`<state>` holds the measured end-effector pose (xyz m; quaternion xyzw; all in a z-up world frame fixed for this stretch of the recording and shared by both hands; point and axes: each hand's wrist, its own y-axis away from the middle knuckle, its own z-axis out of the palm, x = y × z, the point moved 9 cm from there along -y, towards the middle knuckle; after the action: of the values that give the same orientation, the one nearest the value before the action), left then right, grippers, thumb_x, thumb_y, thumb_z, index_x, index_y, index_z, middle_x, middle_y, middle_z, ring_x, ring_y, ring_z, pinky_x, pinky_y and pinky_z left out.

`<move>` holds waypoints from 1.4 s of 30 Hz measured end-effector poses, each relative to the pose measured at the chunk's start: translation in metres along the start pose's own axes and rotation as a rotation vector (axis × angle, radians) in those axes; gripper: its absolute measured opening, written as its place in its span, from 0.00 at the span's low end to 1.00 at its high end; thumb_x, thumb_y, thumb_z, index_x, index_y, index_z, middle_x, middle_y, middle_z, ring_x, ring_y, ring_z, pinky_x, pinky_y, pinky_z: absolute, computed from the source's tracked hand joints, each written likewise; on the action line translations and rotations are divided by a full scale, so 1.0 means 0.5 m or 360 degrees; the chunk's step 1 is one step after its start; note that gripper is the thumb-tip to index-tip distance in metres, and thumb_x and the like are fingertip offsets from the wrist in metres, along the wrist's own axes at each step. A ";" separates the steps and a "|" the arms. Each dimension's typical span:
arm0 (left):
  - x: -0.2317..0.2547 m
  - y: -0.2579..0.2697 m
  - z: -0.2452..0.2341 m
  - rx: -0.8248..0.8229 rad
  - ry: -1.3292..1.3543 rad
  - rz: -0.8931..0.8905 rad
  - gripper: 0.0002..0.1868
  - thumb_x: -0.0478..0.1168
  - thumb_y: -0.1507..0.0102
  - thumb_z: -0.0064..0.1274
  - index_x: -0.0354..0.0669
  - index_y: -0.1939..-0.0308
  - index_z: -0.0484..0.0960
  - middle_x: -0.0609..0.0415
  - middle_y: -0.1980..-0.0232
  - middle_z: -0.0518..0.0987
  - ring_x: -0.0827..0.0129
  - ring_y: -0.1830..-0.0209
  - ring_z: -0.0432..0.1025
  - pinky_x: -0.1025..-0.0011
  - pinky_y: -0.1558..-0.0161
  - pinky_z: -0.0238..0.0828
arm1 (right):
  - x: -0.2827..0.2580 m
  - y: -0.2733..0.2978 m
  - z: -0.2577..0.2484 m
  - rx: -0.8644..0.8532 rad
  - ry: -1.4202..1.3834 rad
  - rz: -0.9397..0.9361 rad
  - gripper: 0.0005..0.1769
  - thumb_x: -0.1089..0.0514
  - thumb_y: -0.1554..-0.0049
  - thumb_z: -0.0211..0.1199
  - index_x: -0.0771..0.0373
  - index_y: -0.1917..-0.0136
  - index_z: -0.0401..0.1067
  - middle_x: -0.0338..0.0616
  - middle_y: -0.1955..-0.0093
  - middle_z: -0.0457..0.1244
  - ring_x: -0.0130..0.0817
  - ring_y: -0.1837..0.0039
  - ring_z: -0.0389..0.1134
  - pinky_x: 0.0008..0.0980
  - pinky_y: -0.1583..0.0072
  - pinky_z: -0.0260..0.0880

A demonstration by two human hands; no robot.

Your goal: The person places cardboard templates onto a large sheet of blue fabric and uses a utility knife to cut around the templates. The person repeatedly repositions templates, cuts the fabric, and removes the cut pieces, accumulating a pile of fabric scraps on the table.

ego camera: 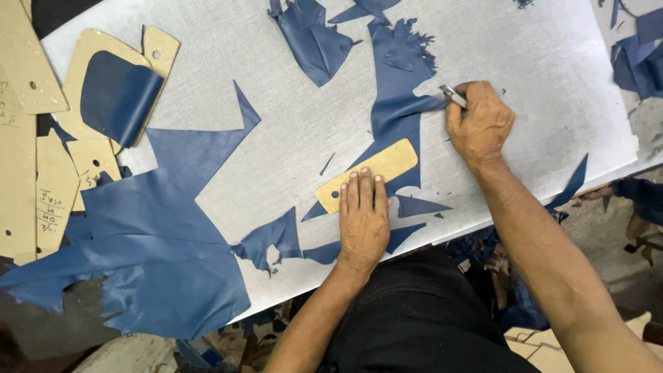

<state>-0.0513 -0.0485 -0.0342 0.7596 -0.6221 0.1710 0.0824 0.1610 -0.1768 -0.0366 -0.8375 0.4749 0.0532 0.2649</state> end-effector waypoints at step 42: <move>0.035 -0.065 0.002 -0.0484 -0.0609 -0.0394 0.41 0.74 0.37 0.39 0.67 0.24 0.62 0.25 0.42 0.69 0.33 0.40 0.67 0.52 0.55 0.81 | -0.084 0.042 0.021 -0.1127 -0.0006 -0.0520 0.14 0.60 0.39 0.62 0.65 0.40 0.77 0.49 0.52 0.68 0.40 0.64 0.69 0.39 0.62 0.71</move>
<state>-0.0168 -0.0579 -0.0258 0.8272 -0.5474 -0.0825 0.0967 0.1224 -0.1479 -0.0394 -0.9416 0.2871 0.1726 -0.0347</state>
